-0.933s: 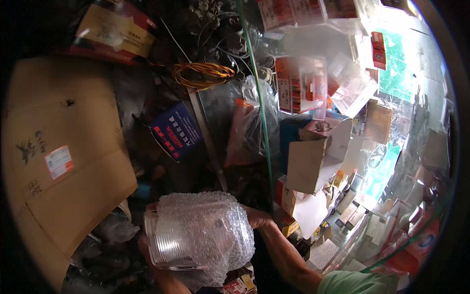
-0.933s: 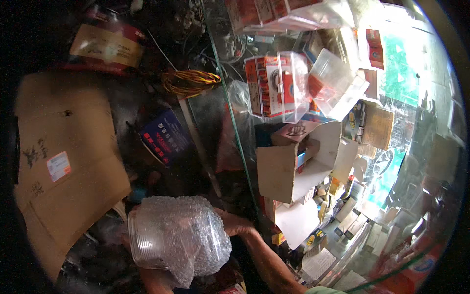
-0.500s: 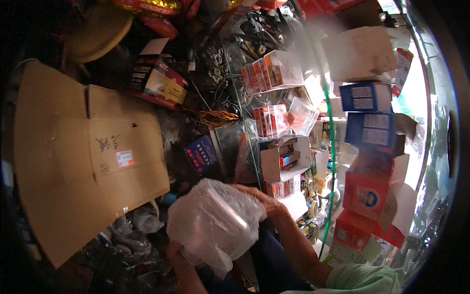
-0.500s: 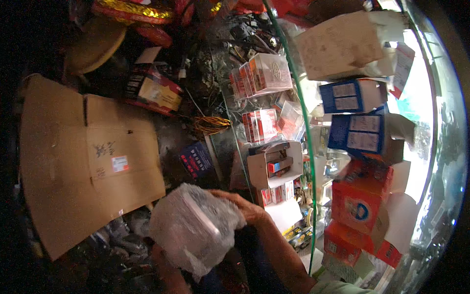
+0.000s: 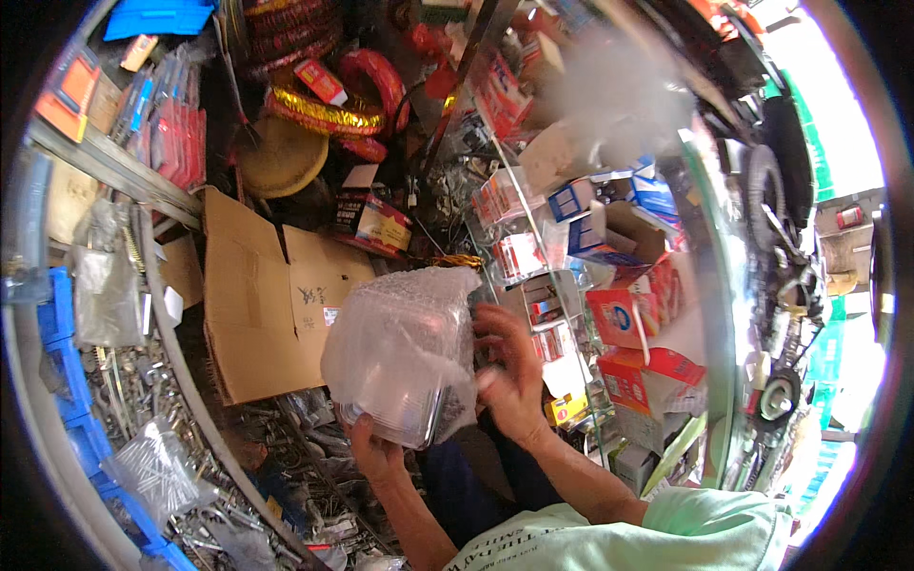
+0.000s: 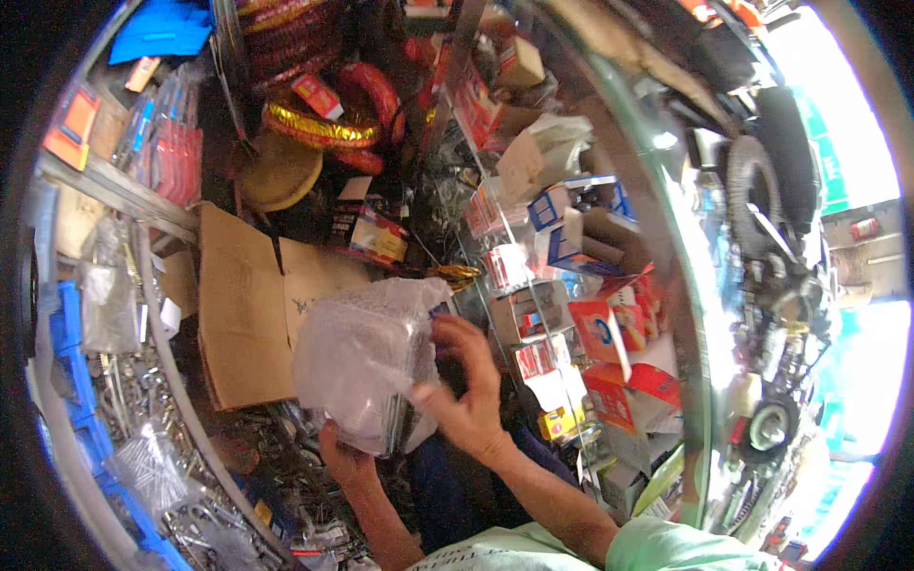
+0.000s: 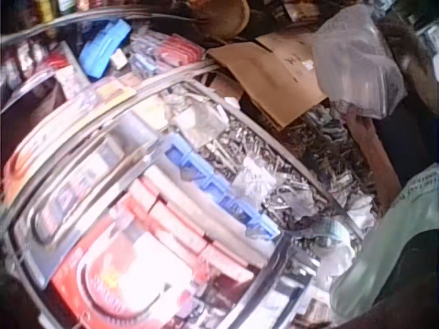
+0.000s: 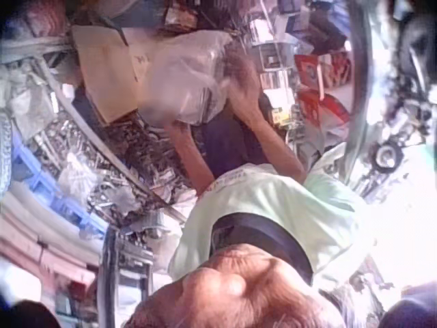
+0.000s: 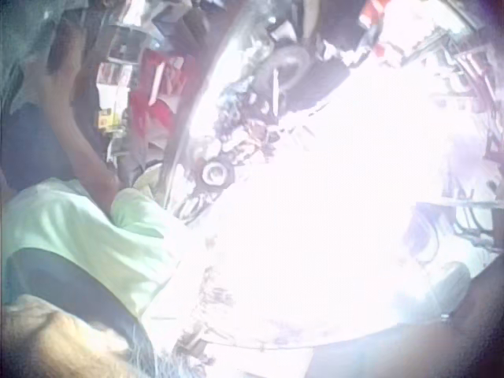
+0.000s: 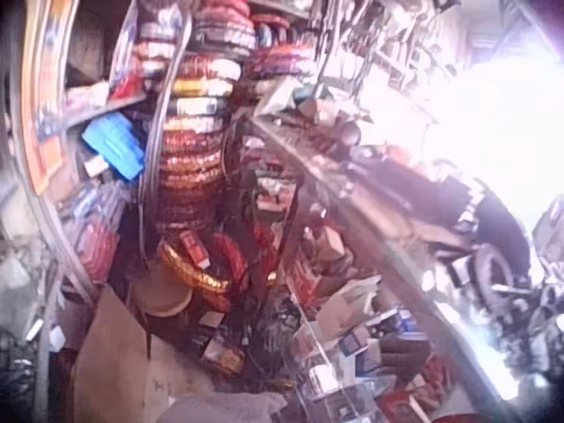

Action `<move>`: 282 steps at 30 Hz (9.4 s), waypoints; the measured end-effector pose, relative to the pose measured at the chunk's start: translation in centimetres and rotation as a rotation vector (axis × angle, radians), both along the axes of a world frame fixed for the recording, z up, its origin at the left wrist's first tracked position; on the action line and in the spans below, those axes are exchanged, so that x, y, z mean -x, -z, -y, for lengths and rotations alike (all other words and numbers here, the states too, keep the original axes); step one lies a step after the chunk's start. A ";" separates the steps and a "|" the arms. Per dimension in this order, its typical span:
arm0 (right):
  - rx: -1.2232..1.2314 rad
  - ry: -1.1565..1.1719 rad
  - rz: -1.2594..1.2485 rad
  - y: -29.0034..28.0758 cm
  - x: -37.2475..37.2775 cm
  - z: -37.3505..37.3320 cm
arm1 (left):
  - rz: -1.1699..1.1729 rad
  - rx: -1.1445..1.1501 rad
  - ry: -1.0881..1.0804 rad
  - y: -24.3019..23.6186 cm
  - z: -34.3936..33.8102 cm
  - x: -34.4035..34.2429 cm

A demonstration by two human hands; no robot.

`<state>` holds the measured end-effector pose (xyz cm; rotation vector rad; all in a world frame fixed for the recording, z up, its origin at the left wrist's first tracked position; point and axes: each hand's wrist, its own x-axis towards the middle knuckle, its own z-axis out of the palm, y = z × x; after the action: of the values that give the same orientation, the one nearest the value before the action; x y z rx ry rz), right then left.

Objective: The person unpacks a new electrical component from bubble wrap in a cluttered workshop. They then walk to a scooter parked outside and squat down to connect the new component's wires to the scooter's battery terminals.

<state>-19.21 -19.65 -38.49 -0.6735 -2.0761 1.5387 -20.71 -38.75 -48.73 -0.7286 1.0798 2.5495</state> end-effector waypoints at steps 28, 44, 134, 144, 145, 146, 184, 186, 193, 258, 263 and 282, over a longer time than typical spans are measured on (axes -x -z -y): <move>0.351 -0.916 -0.189 -20.7 -7.8 1.5 | 0.045 -0.211 0.310 -18.5 -1.6 -1.3; 0.107 -0.087 0.187 -15.1 -4.9 1.7 | -0.506 0.456 0.050 -25.0 -3.3 -0.9; 1.763 -0.226 -0.698 -9.4 -7.9 -3.8 | -0.370 -0.089 0.529 -18.2 -6.1 -5.9; 1.307 -0.262 -0.320 -10.9 -7.2 -4.9 | -0.337 -0.312 0.369 -19.4 -5.7 -6.6; 1.326 -0.211 -0.070 -11.6 -7.3 -5.0 | -0.185 -0.468 0.374 -19.2 -5.5 -6.6; 1.270 -0.381 -0.065 -12.3 -7.3 -4.9 | -0.081 -0.503 0.328 -18.8 -5.4 -6.7; -0.624 -0.114 0.204 -23.2 -8.5 -1.0 | -0.166 -0.004 0.244 -17.0 -0.2 -5.0; -0.545 -0.156 0.208 -23.0 -8.5 -1.4 | -0.094 -0.217 0.246 -17.2 0.4 -4.8; -0.479 -0.167 0.066 -23.5 -8.8 0.2 | -0.069 -0.295 0.366 -18.0 0.4 -5.1; 1.229 -0.085 -0.334 -16.7 -6.9 -0.3 | -0.564 0.774 0.252 -21.4 -3.4 -9.7; 1.229 -0.081 -0.362 -16.8 -6.8 -0.4 | -0.073 0.622 0.561 -18.2 -4.4 -9.6; 0.566 -0.233 0.268 -12.2 -7.9 1.3 | -1.197 1.319 0.540 -24.3 -2.2 -6.9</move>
<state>-11.36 -20.97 -26.34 -0.8976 -1.9529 2.3208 -13.76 -36.57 -24.42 1.0124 2.7692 1.3360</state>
